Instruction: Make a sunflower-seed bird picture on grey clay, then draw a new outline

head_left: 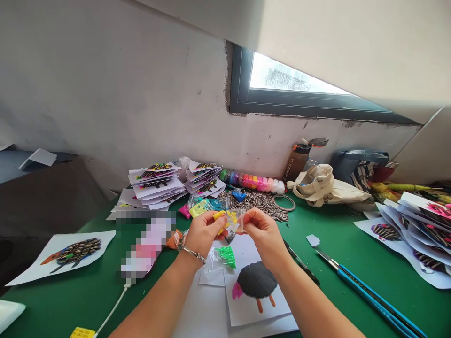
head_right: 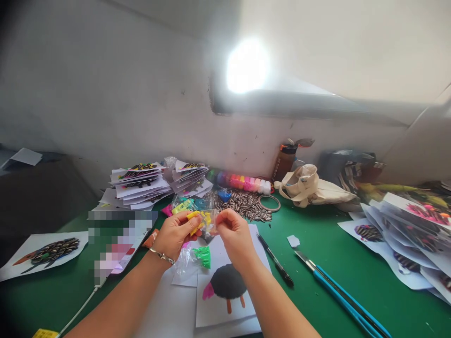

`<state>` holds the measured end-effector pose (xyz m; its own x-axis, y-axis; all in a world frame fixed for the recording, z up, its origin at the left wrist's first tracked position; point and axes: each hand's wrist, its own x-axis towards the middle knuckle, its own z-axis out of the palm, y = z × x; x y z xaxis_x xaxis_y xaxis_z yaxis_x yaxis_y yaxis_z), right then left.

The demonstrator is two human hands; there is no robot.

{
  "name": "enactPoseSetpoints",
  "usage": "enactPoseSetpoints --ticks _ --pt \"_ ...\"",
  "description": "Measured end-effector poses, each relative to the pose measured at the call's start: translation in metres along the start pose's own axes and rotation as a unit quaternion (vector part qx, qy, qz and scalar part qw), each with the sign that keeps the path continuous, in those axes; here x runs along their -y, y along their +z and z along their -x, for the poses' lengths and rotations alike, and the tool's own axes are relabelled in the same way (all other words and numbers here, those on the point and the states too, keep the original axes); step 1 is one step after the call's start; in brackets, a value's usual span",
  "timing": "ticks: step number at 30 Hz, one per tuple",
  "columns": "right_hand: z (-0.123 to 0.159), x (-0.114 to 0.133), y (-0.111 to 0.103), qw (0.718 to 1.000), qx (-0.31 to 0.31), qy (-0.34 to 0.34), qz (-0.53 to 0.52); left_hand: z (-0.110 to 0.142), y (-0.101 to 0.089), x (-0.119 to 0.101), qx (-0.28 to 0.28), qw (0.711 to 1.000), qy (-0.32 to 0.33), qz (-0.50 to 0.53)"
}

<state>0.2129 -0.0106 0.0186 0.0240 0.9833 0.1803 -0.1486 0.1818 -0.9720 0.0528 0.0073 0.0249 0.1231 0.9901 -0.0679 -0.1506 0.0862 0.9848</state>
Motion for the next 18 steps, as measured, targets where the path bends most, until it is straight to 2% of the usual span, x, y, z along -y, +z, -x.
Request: enactPoseSetpoints --ticks 4,7,10,14,18 --pt "0.0001 0.0013 -0.0007 0.998 -0.009 0.064 -0.009 -0.0005 0.0003 -0.0005 -0.006 1.000 0.003 -0.002" --pt "0.0012 0.0041 0.0001 0.994 0.025 0.102 -0.019 -0.0003 0.0001 0.0003 0.006 1.000 0.017 -0.014" --pt "0.0021 0.0054 0.0025 0.993 0.058 0.097 -0.019 0.0017 0.0017 -0.0002 0.031 0.999 0.015 -0.017" --pt "0.0020 0.0044 0.0042 0.993 0.047 0.099 -0.052 0.0044 0.0054 -0.0035 0.047 0.999 0.008 -0.008" --pt "0.0015 0.0047 0.0022 0.988 0.056 0.114 -0.083 0.0039 0.0056 -0.0048 0.050 0.998 0.035 -0.010"
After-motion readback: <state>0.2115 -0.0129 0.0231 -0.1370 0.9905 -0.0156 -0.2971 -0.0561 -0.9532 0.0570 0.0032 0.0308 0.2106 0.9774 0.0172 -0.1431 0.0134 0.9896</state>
